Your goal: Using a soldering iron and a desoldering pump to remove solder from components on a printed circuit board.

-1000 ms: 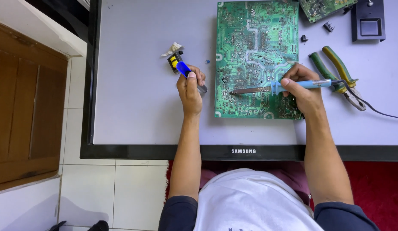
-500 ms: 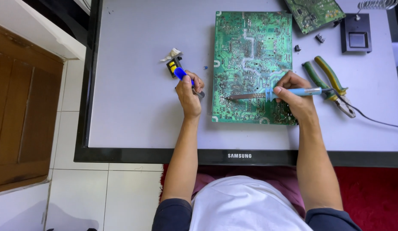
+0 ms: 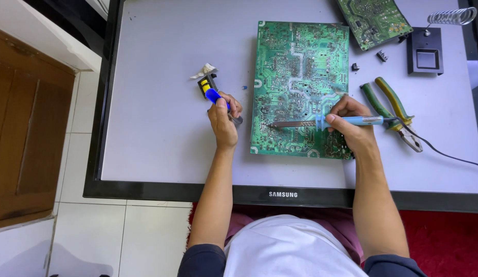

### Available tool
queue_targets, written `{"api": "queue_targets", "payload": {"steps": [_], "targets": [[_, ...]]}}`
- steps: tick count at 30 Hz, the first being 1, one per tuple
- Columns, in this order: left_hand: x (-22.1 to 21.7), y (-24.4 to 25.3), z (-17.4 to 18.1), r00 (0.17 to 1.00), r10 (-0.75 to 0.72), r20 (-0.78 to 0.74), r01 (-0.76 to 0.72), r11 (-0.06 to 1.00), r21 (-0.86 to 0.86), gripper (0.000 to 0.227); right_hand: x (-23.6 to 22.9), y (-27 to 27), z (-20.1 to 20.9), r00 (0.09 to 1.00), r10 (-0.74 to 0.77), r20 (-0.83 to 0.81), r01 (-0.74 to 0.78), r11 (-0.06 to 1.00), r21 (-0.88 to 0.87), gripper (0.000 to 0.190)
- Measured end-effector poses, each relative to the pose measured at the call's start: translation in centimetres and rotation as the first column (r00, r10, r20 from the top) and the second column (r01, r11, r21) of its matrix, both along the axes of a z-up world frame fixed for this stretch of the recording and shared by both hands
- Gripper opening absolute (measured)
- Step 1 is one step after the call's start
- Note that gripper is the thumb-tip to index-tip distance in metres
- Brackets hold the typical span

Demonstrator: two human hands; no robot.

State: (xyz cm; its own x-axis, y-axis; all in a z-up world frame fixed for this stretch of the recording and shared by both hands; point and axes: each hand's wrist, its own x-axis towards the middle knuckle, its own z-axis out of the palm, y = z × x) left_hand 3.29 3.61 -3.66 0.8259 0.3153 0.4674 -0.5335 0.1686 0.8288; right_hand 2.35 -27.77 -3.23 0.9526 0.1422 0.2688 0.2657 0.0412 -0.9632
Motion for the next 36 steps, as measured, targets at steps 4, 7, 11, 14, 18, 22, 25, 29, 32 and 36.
{"api": "queue_targets", "payload": {"steps": [4,7,11,14,18,22,25,29,32,36], "targets": [[-0.2,0.0,0.1,1.0,0.014,-0.009,-0.014,0.999,0.029,0.047,0.2,-0.6,-0.9,1.0,-0.018,0.002,0.018,0.998,0.058,0.02],[-0.6,0.0,0.3,0.999,-0.029,-0.032,0.032,0.996,0.083,0.046,-0.2,-0.1,-0.7,0.999,0.003,0.04,-0.009,0.987,0.163,0.02],[-0.5,-0.2,-0.1,0.998,-0.054,-0.036,0.057,0.993,0.103,0.045,0.0,0.3,-0.7,0.996,0.043,0.084,-0.06,0.974,0.216,0.02],[-0.5,0.0,-0.1,0.996,-0.067,-0.054,0.073,0.991,0.116,0.045,0.0,0.4,-1.0,0.994,0.05,0.097,-0.071,0.969,0.235,0.019],[-0.7,-0.1,0.1,0.993,-0.079,-0.09,0.085,0.994,0.067,0.047,0.1,0.1,-1.3,0.99,0.072,0.12,-0.1,0.964,0.248,0.017],[-0.9,0.3,0.3,0.993,-0.081,-0.086,0.085,0.995,0.043,0.055,-0.3,0.7,-0.4,0.988,0.086,0.128,-0.116,0.962,0.246,0.018],[-0.4,1.0,-0.6,0.991,-0.103,-0.083,0.1,0.994,-0.041,0.068,-0.5,1.0,0.1,0.988,0.092,0.121,-0.118,0.966,0.231,0.016],[-0.4,1.4,-1.5,0.983,-0.176,-0.048,0.171,0.98,-0.101,0.082,-0.7,1.2,0.2,0.982,0.148,0.121,-0.171,0.962,0.211,0.016],[-0.5,1.2,-1.1,0.98,-0.183,-0.084,0.178,0.982,-0.059,0.082,-0.6,0.8,-0.6,0.98,0.164,0.111,-0.183,0.964,0.193,0.017],[-0.5,0.6,0.3,0.976,-0.162,-0.147,0.165,0.986,0.005,0.074,-0.7,1.0,-0.5,0.988,0.131,0.082,-0.143,0.975,0.171,0.018]]}}
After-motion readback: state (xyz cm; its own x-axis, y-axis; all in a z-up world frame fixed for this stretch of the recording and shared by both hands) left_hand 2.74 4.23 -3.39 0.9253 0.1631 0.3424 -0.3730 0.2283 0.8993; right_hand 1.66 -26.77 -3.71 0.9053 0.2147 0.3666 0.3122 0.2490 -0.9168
